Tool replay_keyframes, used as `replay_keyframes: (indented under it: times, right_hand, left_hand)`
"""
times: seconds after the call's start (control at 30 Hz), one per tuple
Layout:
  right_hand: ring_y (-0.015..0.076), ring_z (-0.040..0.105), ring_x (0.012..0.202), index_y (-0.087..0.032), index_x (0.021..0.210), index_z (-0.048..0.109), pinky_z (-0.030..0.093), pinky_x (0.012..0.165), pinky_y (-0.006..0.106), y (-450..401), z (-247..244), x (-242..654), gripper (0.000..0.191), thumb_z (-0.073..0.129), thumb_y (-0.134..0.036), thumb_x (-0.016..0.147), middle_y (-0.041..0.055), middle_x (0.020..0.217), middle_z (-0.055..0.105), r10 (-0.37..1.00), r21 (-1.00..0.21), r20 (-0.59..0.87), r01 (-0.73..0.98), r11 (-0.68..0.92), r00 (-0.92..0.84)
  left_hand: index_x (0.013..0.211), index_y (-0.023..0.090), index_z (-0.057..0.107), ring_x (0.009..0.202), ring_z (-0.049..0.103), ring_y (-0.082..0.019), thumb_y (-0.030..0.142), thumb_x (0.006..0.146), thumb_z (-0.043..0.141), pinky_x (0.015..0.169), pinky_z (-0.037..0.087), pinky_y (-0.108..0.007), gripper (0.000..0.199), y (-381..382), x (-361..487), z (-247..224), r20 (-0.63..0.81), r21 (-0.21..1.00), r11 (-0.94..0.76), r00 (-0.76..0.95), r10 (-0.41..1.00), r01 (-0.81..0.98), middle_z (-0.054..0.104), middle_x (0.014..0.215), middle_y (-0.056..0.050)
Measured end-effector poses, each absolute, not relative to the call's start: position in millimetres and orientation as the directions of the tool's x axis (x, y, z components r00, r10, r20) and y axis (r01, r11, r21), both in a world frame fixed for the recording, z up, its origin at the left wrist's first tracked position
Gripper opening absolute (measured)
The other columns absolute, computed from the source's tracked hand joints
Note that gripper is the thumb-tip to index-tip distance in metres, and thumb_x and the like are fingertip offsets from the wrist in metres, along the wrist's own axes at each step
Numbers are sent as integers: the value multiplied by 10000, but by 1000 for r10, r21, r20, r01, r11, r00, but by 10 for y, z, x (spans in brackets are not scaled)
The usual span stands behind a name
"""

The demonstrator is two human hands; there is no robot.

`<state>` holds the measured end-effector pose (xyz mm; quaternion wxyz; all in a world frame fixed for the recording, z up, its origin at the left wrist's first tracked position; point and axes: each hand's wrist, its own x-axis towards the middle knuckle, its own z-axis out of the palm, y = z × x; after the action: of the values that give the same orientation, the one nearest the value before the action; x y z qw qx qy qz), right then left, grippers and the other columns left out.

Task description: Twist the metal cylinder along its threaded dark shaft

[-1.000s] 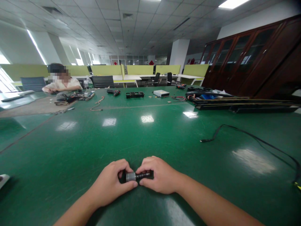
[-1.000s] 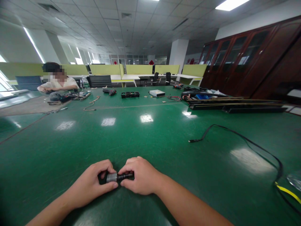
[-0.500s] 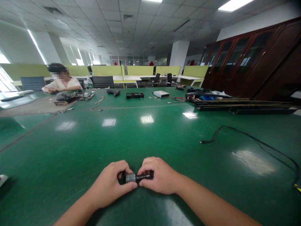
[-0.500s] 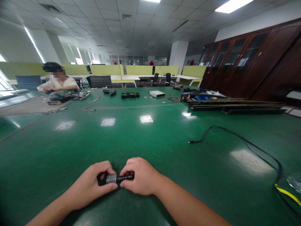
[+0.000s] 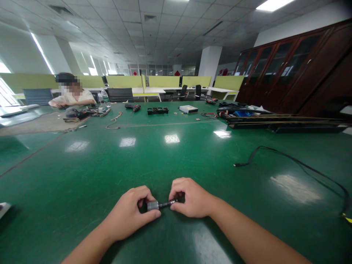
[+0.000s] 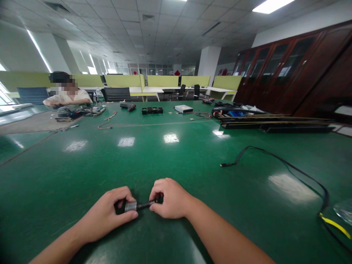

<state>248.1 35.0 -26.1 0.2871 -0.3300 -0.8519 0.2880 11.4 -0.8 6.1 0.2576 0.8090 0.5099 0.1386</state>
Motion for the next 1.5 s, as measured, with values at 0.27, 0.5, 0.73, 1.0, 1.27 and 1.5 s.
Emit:
replay_keyframes:
  times: [0.27, 0.5, 0.73, 1.0, 1.27, 1.5]
  right_hand:
    - [87, 447, 521, -145, 685, 689, 322, 490, 210, 475, -262, 2661, 76, 730, -110, 631, -35, 603, 539, 835, -786, 206, 422, 452, -510]
    - [99, 499, 543, -157, 673, 720, 354, 518, 214, 383, -202, 2564, 77, 746, -112, 616, -27, 592, 577, 786, -752, 212, 416, 511, -580]
    - [117, 544, 588, -165, 704, 737, 400, 568, 228, 373, -225, 2523, 85, 761, -133, 629, -18, 618, 600, 773, -716, 232, 434, 546, -590]
    - [153, 594, 764, -186, 865, 697, 454, 724, 258, 246, -174, 2394, 252, 700, -58, 648, -2, 789, 654, 711, -710, 294, 351, 610, -639]
    - [145, 594, 742, -184, 916, 671, 457, 727, 260, 228, -238, 2342, 236, 659, -78, 707, 0, 795, 649, 734, -744, 284, 342, 575, -617]
    - [149, 582, 736, -181, 858, 681, 437, 714, 261, 246, -238, 2335, 184, 658, -79, 707, -4, 755, 635, 705, -707, 307, 342, 619, -639]
  left_hand:
    - [794, 190, 623, 720, 527, -162, 414, 798, 682, 654, 352, -254, 232, -19, 117, 67, -33, 551, -343, 431, 902, 761, 584, 763, 21]
    - [794, 192, 624, 718, 526, -161, 418, 797, 676, 647, 350, -251, 232, -11, 128, 79, -33, 551, -343, 431, 902, 761, 583, 763, 20]
    - [798, 194, 620, 708, 522, -159, 427, 801, 670, 641, 351, -247, 238, -1, 115, 44, -22, 552, -349, 432, 902, 757, 574, 756, 21]
    - [801, 197, 631, 718, 529, -161, 399, 790, 681, 655, 359, -247, 209, -9, 120, 62, -18, 561, -353, 437, 899, 749, 586, 759, 21]
    - [839, 201, 648, 725, 524, -164, 381, 751, 724, 655, 357, -249, 214, 6, 107, 41, -33, 558, -330, 418, 908, 761, 580, 768, 23]
    - [878, 207, 662, 735, 526, -161, 406, 852, 631, 675, 368, -253, 204, -9, 93, 53, -21, 600, -354, 456, 890, 718, 604, 791, 16]
